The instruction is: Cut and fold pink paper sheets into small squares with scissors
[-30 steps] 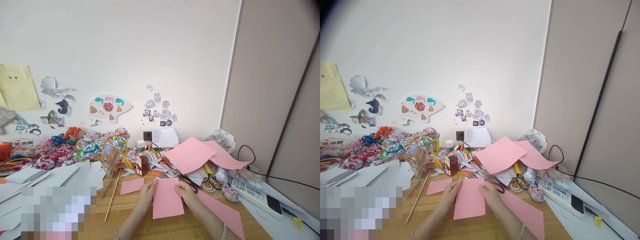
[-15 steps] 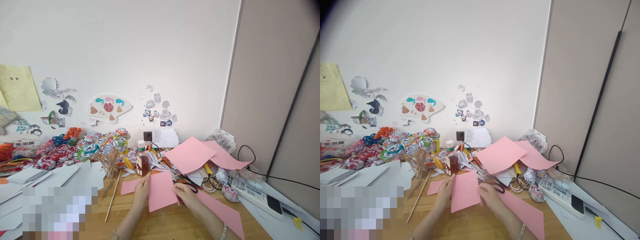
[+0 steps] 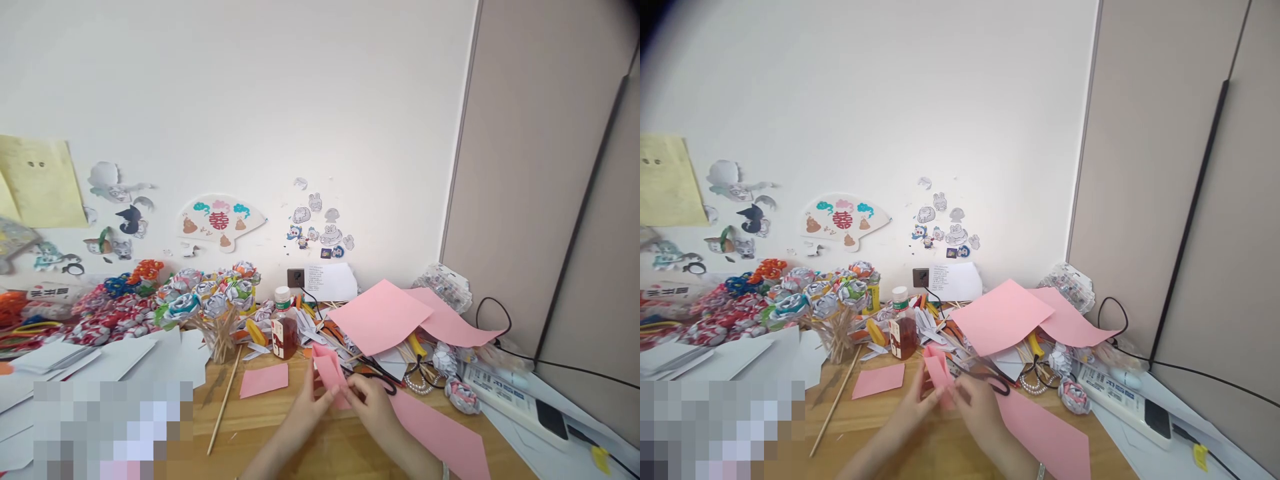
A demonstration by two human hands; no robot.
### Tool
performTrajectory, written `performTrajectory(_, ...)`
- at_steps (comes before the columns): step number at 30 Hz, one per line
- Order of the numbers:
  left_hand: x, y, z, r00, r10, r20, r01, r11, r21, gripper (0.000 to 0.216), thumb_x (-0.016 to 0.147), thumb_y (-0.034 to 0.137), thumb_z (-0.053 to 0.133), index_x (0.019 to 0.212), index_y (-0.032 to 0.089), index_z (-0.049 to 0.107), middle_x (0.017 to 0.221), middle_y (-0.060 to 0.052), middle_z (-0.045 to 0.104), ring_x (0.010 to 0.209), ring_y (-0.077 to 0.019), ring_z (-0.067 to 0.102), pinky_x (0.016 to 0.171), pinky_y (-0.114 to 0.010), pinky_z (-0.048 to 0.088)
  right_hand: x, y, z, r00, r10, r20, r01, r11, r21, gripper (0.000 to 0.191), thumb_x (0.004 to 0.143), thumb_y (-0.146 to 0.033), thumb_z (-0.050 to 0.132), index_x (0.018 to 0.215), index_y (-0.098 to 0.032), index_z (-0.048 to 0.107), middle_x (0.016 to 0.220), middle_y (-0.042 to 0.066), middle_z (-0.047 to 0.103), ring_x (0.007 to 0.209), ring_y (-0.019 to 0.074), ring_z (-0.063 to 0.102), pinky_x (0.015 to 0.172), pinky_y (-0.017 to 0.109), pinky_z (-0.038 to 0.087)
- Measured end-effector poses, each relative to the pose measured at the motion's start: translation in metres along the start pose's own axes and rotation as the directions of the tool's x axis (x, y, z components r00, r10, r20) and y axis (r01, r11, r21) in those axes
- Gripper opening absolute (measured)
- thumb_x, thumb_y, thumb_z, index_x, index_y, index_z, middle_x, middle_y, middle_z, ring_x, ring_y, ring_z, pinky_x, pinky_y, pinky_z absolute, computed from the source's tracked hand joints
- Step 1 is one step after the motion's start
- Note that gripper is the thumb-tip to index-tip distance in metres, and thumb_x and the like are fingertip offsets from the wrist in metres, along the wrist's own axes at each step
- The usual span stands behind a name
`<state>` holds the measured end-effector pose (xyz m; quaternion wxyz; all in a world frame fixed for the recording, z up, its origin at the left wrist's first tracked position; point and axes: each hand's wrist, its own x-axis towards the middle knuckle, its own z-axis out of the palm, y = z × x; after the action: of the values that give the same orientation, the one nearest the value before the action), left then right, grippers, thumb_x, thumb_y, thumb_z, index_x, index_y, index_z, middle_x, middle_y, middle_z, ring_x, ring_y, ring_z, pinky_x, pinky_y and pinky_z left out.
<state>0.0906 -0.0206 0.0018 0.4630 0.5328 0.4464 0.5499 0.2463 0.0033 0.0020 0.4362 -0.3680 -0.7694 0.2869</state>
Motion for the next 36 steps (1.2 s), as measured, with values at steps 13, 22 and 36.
performTrajectory(13, 0.005, -0.004, -0.001, 1.0, 0.018, -0.01, -0.019, 0.998, -0.066, 0.086, 0.057, 0.055, 0.068, 0.125, 0.015, 0.033, 0.117, -0.017, 0.055, 0.107, -0.0273, 0.053, 0.092, -0.038, 0.039, 0.001, -0.002, 0.003, 0.991, 0.092, 0.1, -0.119, 0.941, 0.316, 0.029, 0.072, -0.042, 0.058, 0.057, -0.019, 0.049, 0.046, -0.007, 0.039, 0.043, 0.0098, 0.034, 0.045, 0.023, 0.025)
performTrajectory(22, 0.006, -0.006, -0.002, 0.997, -0.072, -0.011, 0.07, 0.99, -0.119, 0.08, 0.054, 0.058, 0.068, 0.116, 0.017, 0.039, 0.101, -0.014, 0.061, 0.094, -0.0247, 0.059, 0.083, -0.036, 0.045, 0.0, -0.001, 0.004, 0.98, 0.087, 0.18, -0.158, 0.89, 0.428, 0.045, 0.069, -0.06, 0.054, 0.054, -0.02, 0.042, 0.042, -0.008, 0.034, 0.038, 0.0071, 0.029, 0.041, 0.022, 0.023)
performTrajectory(36, 0.01, 0.003, -0.011, 0.968, -0.098, -0.23, 0.058, 0.983, -0.176, 0.064, 0.055, 0.05, 0.071, 0.106, 0.014, 0.054, 0.112, -0.015, 0.061, 0.107, -0.0293, 0.053, 0.089, -0.038, 0.043, 0.006, 0.002, -0.001, 0.985, 0.167, 0.045, -0.171, 0.908, 0.382, 0.043, 0.075, -0.059, 0.048, 0.057, -0.02, 0.042, 0.04, -0.009, 0.034, 0.037, 0.0075, 0.029, 0.041, 0.022, 0.022)
